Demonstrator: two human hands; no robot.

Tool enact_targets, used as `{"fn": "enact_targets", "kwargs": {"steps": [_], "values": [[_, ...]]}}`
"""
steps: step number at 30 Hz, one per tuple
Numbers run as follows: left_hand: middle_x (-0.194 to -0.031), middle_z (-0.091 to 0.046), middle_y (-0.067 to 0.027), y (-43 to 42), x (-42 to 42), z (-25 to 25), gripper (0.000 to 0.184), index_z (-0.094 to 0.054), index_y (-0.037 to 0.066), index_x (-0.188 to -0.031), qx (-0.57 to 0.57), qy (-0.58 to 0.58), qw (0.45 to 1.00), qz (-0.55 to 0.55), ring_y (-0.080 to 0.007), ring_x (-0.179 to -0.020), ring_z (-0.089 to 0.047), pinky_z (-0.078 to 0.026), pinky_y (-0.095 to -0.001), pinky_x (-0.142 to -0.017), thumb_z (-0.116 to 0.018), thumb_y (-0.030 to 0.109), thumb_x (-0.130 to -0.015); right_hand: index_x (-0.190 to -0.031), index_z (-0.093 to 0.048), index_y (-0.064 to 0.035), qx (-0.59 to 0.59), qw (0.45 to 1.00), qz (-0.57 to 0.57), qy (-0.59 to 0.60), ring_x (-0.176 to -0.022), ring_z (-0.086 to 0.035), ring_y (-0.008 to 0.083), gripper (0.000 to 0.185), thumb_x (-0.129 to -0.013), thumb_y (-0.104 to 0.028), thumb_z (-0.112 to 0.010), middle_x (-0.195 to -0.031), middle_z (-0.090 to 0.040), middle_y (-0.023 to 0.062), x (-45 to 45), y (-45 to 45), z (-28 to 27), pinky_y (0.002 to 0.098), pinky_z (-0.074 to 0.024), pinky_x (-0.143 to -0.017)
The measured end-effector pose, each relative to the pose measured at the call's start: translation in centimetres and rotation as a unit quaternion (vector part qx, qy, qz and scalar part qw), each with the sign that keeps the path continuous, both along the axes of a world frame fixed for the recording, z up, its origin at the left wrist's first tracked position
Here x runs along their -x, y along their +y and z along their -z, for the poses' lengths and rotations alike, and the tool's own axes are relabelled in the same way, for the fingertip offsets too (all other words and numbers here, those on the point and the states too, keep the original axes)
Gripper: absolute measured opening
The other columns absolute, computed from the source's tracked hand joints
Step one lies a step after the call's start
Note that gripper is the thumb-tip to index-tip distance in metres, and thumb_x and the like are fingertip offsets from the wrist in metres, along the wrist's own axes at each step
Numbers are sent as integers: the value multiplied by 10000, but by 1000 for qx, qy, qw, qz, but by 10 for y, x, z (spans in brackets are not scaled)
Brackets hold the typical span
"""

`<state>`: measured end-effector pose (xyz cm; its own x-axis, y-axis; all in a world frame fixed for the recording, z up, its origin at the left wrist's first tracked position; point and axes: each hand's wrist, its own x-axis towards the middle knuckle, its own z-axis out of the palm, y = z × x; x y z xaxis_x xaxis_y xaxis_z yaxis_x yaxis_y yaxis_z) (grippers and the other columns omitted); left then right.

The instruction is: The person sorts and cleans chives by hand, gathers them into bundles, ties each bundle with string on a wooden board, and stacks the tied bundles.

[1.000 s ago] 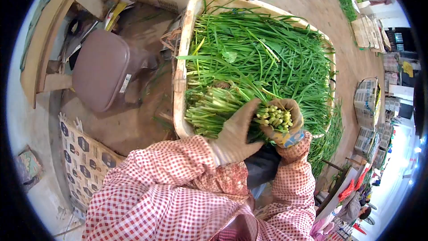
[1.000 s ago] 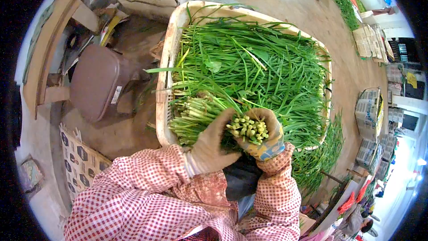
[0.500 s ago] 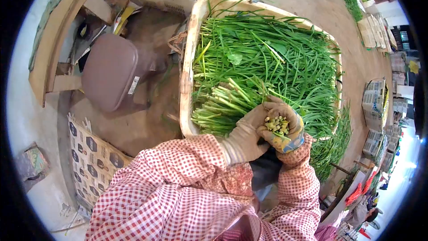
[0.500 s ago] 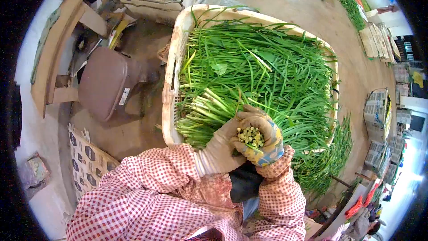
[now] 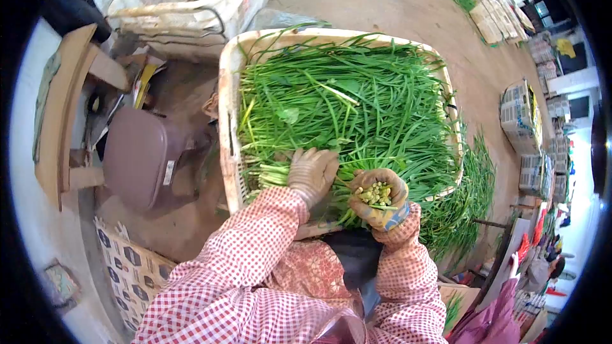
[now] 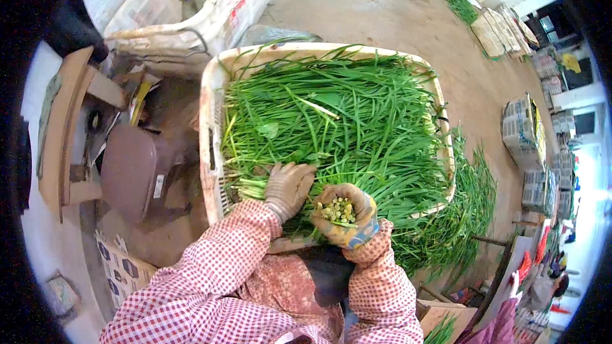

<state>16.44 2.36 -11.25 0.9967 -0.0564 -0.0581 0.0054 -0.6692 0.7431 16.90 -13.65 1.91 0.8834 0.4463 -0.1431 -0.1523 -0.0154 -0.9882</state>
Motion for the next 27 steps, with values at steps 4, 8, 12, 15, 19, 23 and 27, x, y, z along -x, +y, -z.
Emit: {"fn": "enact_targets", "kwargs": {"steps": [4,8,12,15,19,23,27], "values": [[-1212,-607,-168,-4,2,-2,356,-622,114,-1176,-49,-60,996,-38,-405,-1130,-517,-325,-538,-1026,-530,321,-902,-975,-541,-63,-60,996,37,63,-866,-599,127,369,-708,90,-745,-947,-618,62,-5,-8,-19,279,-507,-763],[-1275,-569,-145,-5,3,1,458,-585,109,-1246,-100,-23,995,-2,-365,-1167,-481,-274,-552,-1051,-504,401,-902,-981,-545,-60,-54,996,41,63,-864,-604,122,365,-710,89,-738,-953,-625,58,-11,-20,-32,274,-512,-765],[-1267,-574,-130,-1,4,5,458,-571,128,-1266,-78,-24,997,7,-367,-1171,-470,-271,-556,-1043,-489,402,-908,-978,-538,-64,3,999,41,35,-854,-605,124,365,-706,65,-744,-935,-628,54,-16,-14,-55,278,-518,-763],[-1236,-586,-113,-1,7,17,461,-567,137,-1272,-89,-57,994,5,-376,-1167,-467,-276,-564,-1023,-484,407,-908,-973,-530,-62,23,996,78,22,-854,-606,133,373,-689,50,-745,-931,-630,59,-23,-14,-79,285,-520,-766],[-1252,-583,-117,-5,3,7,437,-587,159,-1247,-120,-1,992,35,-395,-1205,-462,-275,-569,-1041,-503,418,-905,-1064,-503,-114,50,980,190,-28,-919,-602,229,389,-739,-110,-718,-926,-606,67,-45,-39,-131,414,-505,-852],[-1296,-566,-110,-3,1,0,469,-605,175,-1243,-122,6,992,43,-381,-1239,-448,-257,-570,-1056,-535,461,-878,-1090,-529,-69,90,938,302,-143,-847,-615,200,326,-814,-190,-652,-904,-609,66,-64,-106,-188,353,-528,-791],[-1182,-597,-82,-10,3,31,441,-640,185,-1171,-153,-67,986,3,-350,-1156,-485,-300,-603,-994,-585,461,-832,-1052,-637,9,45,892,332,-303,-887,-648,209,249,-850,-135,-657,-1014,-660,119,-31,-236,-279,334,-544,-800]]}}
